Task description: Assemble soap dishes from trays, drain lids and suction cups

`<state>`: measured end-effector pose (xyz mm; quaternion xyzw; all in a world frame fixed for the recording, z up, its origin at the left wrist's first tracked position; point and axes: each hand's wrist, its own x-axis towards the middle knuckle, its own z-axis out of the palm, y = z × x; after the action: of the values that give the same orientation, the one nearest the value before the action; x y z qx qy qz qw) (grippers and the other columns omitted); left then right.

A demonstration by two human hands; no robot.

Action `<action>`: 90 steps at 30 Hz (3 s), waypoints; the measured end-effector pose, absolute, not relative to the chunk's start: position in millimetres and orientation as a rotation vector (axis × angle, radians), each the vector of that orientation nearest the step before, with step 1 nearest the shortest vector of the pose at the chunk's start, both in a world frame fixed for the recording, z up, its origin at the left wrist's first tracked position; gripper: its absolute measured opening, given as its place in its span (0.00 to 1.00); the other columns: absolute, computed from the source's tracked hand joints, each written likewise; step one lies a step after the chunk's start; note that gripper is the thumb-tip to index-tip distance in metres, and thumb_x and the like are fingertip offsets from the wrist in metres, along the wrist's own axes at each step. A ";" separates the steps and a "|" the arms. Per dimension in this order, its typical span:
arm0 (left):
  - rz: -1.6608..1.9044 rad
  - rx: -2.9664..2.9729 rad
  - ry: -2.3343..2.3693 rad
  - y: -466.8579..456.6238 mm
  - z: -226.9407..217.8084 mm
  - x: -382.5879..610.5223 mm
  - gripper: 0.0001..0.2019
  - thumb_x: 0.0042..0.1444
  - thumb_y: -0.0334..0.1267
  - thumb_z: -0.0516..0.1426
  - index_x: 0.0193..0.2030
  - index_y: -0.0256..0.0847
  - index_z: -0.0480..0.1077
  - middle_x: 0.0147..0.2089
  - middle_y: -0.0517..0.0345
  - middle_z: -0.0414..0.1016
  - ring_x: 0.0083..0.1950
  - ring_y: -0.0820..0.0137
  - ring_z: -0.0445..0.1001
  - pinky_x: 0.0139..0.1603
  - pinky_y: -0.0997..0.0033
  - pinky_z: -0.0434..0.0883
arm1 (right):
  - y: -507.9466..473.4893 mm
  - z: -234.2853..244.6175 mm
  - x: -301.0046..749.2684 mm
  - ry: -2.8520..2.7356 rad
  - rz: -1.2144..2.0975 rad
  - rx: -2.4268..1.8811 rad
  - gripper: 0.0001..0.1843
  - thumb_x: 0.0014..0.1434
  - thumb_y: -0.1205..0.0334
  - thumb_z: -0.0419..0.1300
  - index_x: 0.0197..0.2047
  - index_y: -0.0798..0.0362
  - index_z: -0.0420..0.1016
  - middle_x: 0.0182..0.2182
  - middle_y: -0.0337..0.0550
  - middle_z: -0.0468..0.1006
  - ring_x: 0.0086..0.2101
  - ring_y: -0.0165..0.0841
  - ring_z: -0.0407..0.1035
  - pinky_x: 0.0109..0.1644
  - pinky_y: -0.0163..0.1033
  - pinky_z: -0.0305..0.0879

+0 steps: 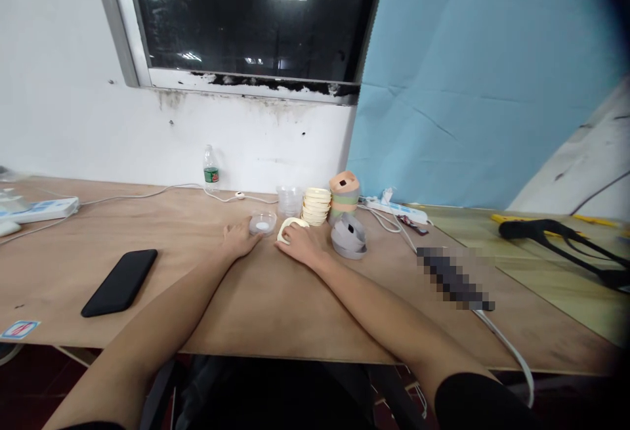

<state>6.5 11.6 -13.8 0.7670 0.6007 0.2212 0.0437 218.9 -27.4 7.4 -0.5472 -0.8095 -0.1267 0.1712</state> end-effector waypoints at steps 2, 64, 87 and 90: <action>0.684 2.343 1.812 11.2 -13.2 5.9 0.32 0.58 0.56 0.51 0.65 0.41 0.55 0.59 0.43 0.69 0.61 0.51 0.66 0.62 0.46 0.55 | -26.4 6.1 219.4 -2.290 -0.364 -1.570 0.18 0.58 0.45 0.57 0.36 0.52 0.75 0.41 0.46 0.76 0.38 0.36 0.69 0.41 0.39 0.59; 0.758 2.283 1.755 12.8 -9.9 9.8 0.16 0.62 0.52 0.48 0.49 0.45 0.66 0.43 0.54 0.77 0.47 0.61 0.74 0.48 0.62 0.64 | -26.3 6.7 222.1 -2.209 -0.253 -1.646 0.16 0.59 0.48 0.55 0.38 0.52 0.73 0.40 0.45 0.75 0.43 0.37 0.67 0.47 0.39 0.56; 0.713 2.334 1.736 13.2 -14.3 9.7 0.24 0.60 0.53 0.49 0.57 0.43 0.63 0.57 0.48 0.71 0.57 0.54 0.69 0.55 0.52 0.64 | -27.9 11.9 224.0 -2.279 -0.278 -1.610 0.16 0.60 0.47 0.55 0.38 0.51 0.73 0.39 0.43 0.76 0.41 0.35 0.68 0.45 0.38 0.58; 0.716 2.344 1.735 12.7 -14.6 9.7 0.24 0.60 0.53 0.49 0.58 0.42 0.62 0.58 0.47 0.70 0.58 0.53 0.69 0.55 0.53 0.64 | -27.9 11.5 224.2 -2.276 -0.288 -1.605 0.16 0.60 0.46 0.55 0.38 0.51 0.73 0.40 0.43 0.76 0.41 0.35 0.68 0.45 0.38 0.58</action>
<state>9.7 12.7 -14.6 0.7787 0.5764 0.2377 0.0695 224.2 -27.9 11.5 -0.5650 -0.8010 -0.1014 0.1699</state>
